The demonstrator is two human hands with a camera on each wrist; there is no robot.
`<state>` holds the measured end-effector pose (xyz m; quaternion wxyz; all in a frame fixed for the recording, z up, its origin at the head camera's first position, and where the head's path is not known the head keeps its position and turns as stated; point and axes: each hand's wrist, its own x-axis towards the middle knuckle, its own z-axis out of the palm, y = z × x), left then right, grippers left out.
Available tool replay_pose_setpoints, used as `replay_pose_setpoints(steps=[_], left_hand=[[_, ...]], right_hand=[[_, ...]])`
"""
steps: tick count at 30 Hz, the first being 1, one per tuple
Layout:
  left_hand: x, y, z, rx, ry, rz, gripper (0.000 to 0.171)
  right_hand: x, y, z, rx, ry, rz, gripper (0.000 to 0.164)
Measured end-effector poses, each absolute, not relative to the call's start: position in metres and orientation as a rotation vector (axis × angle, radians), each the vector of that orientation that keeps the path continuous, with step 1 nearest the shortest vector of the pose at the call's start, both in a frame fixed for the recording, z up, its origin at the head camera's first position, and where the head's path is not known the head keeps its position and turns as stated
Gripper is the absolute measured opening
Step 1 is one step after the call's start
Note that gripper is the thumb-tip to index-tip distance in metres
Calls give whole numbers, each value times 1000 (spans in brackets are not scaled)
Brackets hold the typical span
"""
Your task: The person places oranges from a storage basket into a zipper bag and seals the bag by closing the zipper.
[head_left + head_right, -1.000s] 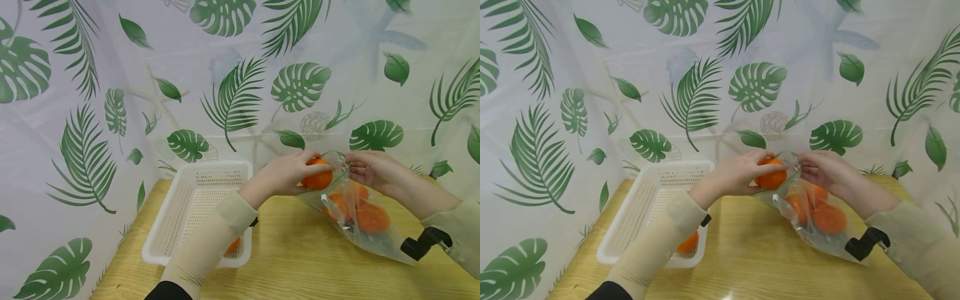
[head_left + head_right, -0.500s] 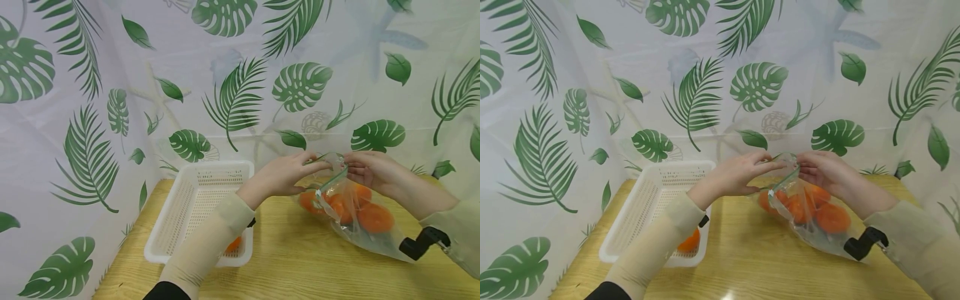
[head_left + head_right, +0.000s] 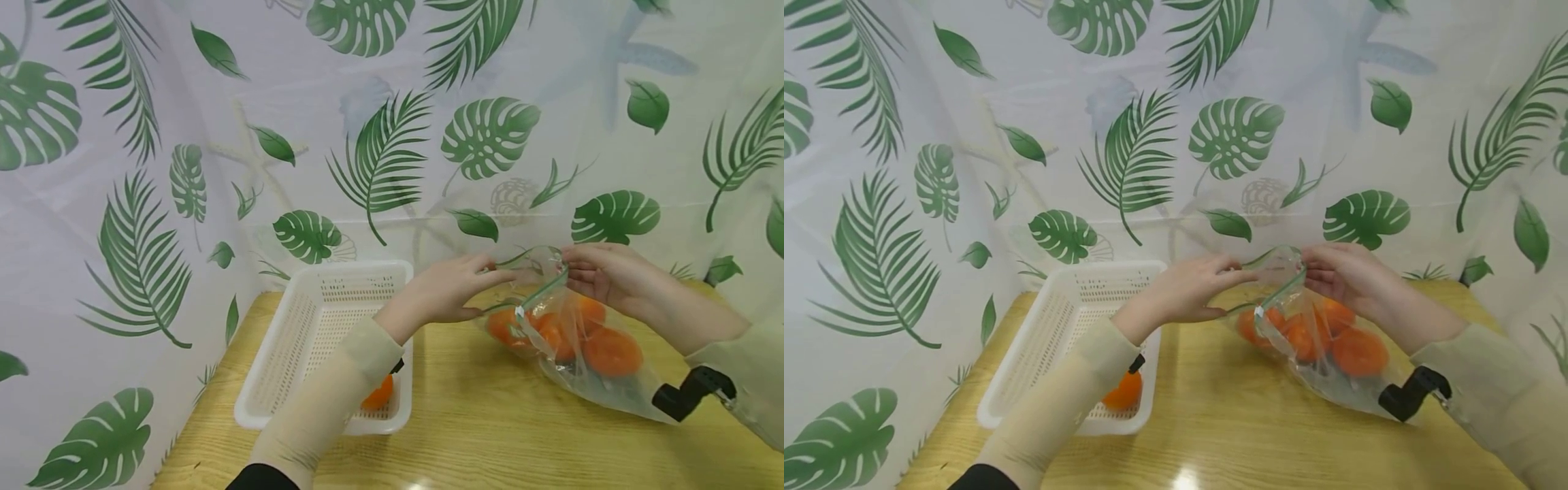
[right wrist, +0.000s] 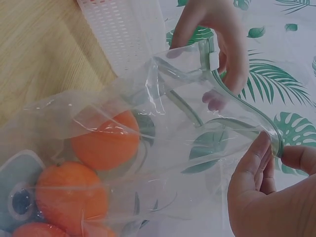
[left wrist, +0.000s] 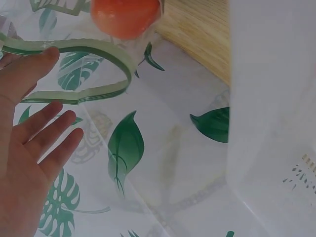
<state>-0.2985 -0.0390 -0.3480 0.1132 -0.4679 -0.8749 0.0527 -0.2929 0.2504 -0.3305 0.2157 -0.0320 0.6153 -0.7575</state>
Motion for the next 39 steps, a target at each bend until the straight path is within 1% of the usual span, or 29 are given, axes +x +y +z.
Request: replay_pose_setpoints(steps=[7,17,39], left_hand=[[-300,-47,-350,-1319,-2600,205,71],[-300,-59,-356,-1308,-2595,201,62],[-290,-91,-364,-1266,-2683,333,61]], right_hand=[[-294,250,-328,-81,1713,-2093,34],[-293,250,-328,-57,1708,-2089,34],[-293,250,-334,-63,1691,-2101,33]])
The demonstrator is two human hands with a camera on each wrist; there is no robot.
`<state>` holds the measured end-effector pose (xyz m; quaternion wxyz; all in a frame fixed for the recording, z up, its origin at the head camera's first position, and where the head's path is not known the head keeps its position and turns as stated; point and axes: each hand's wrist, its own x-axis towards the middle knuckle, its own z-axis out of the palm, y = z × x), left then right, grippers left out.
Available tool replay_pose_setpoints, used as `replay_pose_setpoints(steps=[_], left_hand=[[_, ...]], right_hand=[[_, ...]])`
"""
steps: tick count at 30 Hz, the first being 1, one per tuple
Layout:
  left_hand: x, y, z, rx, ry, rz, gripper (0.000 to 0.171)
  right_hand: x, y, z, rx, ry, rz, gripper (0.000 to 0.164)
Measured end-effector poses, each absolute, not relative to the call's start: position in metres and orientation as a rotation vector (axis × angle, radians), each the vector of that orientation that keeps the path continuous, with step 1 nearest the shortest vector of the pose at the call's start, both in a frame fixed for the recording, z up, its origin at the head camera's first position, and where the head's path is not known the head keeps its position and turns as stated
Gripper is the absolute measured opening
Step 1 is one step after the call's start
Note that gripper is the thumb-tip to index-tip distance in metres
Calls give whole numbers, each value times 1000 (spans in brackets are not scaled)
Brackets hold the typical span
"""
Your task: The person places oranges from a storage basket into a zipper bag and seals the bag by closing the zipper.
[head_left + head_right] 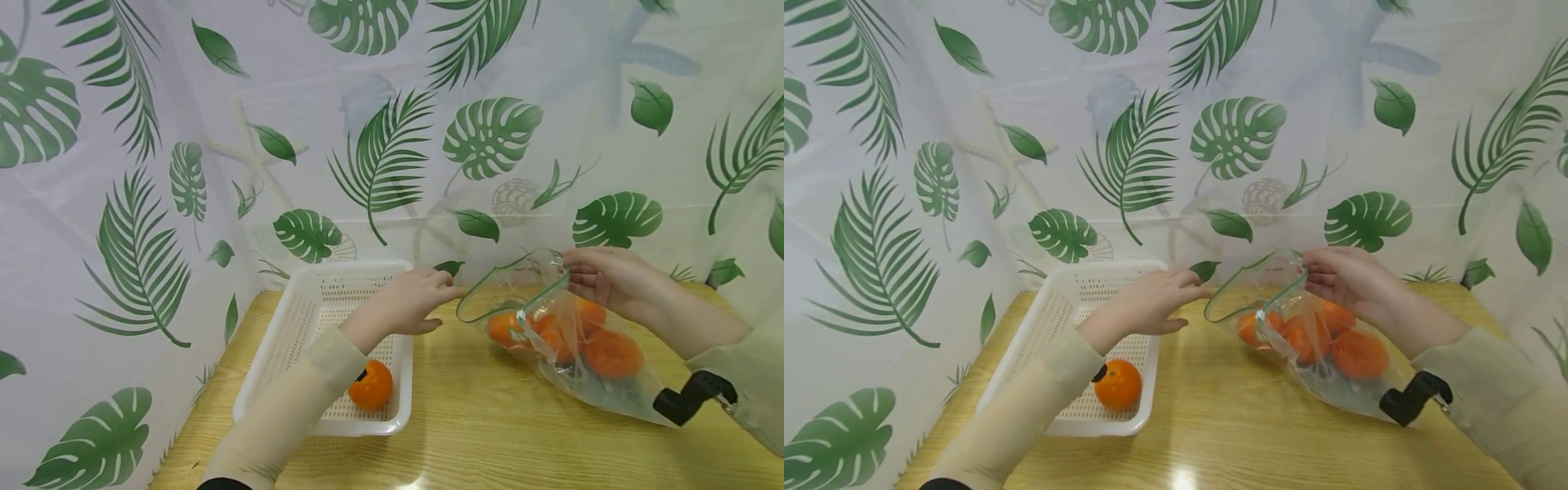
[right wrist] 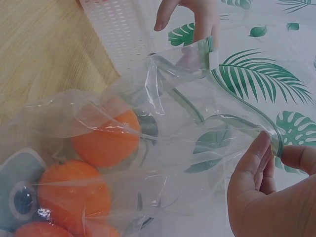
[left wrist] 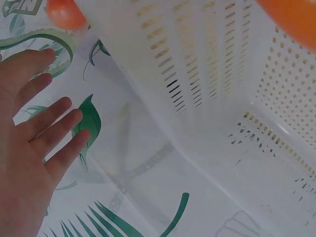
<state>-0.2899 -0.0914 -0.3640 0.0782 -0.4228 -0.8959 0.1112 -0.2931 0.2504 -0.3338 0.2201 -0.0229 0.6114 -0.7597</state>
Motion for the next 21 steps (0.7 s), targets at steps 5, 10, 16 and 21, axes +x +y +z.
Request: replay_pose_setpoints(steps=[5,10,16,21], left_hand=[[-286,-101,-367,-1257,-2689,365,54],[-285,-111,-371,-1240,-2720,369,54],[-284,-120,-371,-1217,-2728,333,53],[-282,-127,-371,-1212,-2728,355,51]], right_hand=[[-292,251,-333,-61,1700,-2090,33],[-290,251,-334,-56,1698,-2089,34],[-290,252,-334,-67,1708,-2086,34],[-290,253,-334,-73,1719,-2078,34]])
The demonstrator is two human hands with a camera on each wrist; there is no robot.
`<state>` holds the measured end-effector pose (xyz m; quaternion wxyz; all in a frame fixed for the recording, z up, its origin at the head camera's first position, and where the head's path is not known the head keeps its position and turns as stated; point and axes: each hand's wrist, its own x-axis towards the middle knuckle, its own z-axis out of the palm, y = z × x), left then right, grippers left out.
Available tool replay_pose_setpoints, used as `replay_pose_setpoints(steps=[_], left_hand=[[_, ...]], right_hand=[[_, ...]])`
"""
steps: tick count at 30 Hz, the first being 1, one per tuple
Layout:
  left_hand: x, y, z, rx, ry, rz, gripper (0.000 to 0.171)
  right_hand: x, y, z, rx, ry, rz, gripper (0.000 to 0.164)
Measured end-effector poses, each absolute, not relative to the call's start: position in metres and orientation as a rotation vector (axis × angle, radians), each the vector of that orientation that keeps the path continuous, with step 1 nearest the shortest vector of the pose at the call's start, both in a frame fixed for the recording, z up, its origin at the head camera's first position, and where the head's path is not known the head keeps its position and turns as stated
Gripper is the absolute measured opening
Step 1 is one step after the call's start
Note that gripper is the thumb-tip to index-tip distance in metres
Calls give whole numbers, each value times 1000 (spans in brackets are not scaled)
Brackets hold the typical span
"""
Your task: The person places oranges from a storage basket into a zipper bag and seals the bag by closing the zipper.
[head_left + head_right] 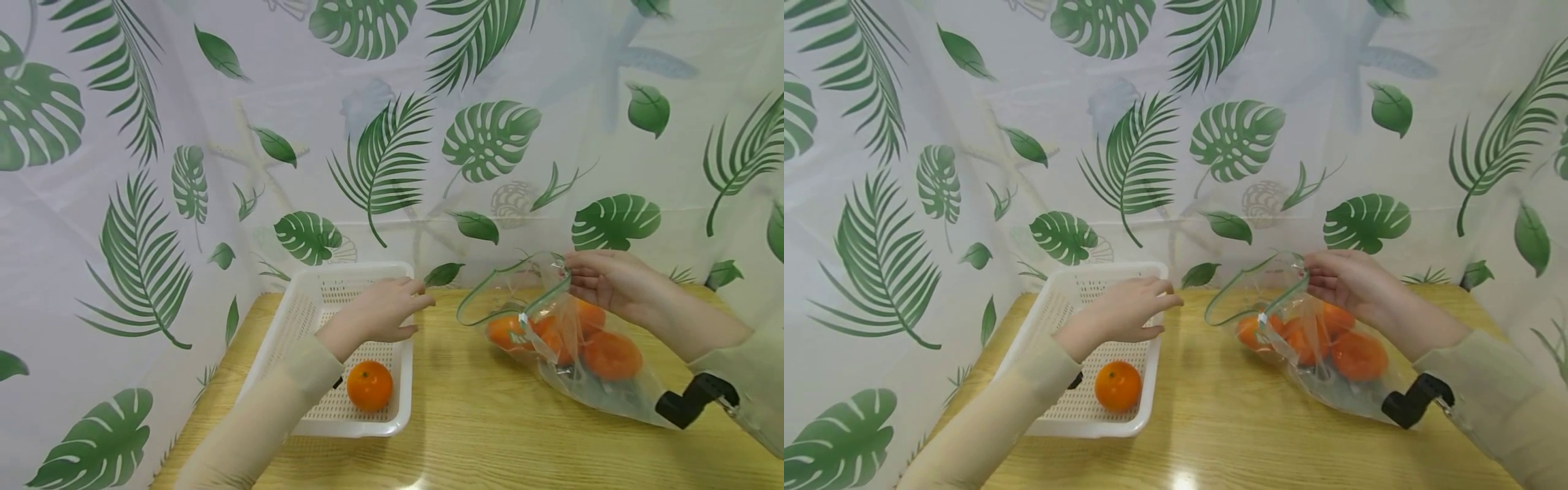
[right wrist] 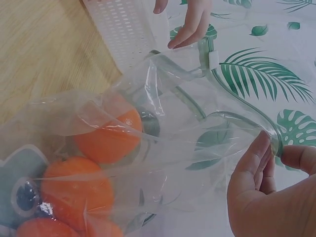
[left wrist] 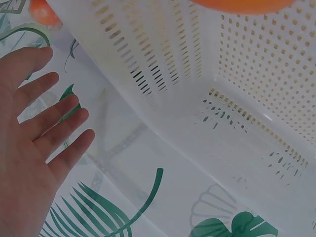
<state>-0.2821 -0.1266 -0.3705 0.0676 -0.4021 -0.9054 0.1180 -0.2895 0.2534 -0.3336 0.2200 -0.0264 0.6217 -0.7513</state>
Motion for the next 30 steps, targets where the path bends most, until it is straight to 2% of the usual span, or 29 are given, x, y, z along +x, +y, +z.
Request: replay_pose_setpoints(steps=[30], left_hand=[[-267,-169,-383,-1114,-2835,335,49]], right_hand=[[-290,255,-337,-68,1703,-2091,35]])
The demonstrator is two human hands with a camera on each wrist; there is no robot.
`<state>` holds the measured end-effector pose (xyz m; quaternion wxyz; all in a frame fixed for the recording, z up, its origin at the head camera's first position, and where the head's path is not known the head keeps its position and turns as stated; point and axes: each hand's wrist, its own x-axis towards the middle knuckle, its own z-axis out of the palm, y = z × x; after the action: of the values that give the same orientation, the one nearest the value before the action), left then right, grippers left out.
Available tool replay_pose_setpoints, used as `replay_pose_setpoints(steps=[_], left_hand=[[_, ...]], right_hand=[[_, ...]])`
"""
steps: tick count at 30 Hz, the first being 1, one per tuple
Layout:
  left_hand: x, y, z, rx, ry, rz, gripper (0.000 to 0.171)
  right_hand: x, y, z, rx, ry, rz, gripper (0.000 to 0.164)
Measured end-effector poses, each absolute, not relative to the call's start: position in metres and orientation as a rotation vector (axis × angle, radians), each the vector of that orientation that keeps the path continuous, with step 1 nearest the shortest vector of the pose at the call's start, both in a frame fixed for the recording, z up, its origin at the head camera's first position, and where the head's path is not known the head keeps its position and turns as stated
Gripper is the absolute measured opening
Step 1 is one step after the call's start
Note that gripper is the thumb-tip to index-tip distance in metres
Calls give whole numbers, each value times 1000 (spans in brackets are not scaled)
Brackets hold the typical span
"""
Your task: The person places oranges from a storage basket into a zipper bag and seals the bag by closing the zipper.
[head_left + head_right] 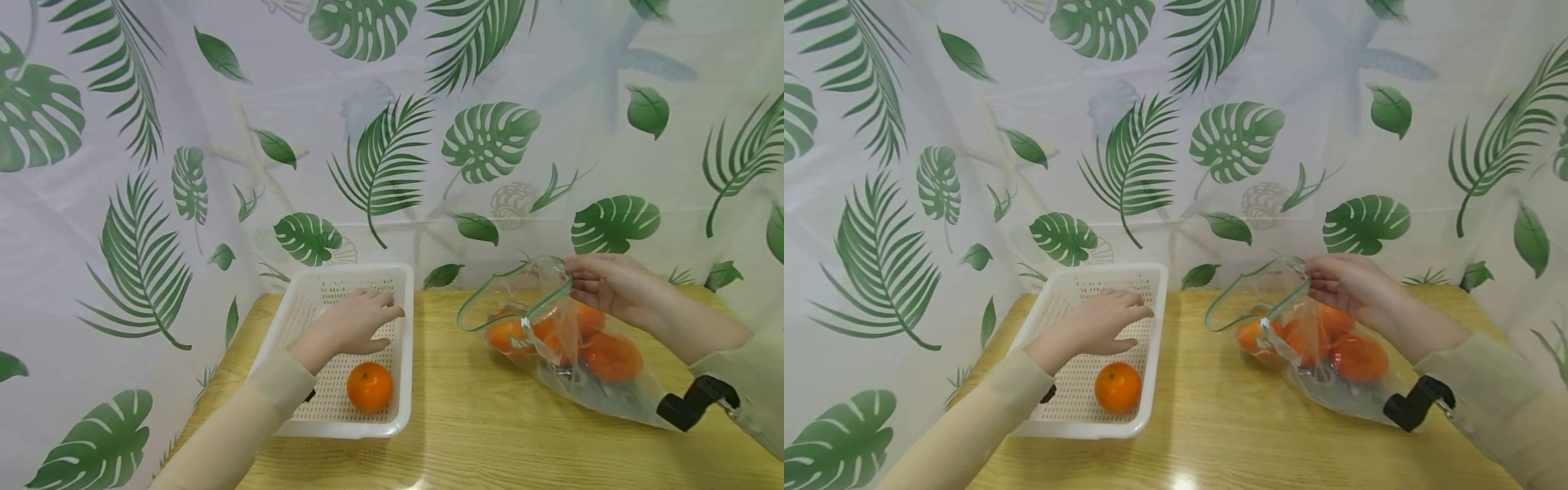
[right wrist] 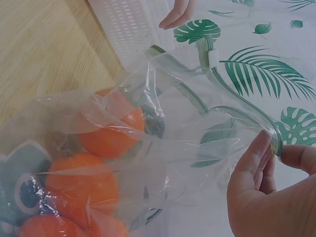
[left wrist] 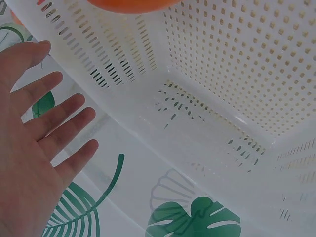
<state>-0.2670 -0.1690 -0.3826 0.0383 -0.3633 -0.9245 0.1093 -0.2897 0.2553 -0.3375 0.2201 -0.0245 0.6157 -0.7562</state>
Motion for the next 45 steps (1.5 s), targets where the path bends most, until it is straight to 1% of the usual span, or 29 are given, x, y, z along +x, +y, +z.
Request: replay_pose_setpoints(steps=[24,32,39,45], left_hand=[[-240,-190,-389,-1097,-2900,386,64],[-235,-187,-390,-1061,-3021,362,73],[-228,-181,-390,-1073,-3108,441,79],[-223,-173,-391,-1047,-3190,465,78]], right_hand=[[-291,259,-335,-91,1721,-2085,36],[-290,261,-333,-74,1722,-2084,36],[-290,261,-335,-88,1712,-2094,36],[-290,262,-335,-79,1710,-2096,36]])
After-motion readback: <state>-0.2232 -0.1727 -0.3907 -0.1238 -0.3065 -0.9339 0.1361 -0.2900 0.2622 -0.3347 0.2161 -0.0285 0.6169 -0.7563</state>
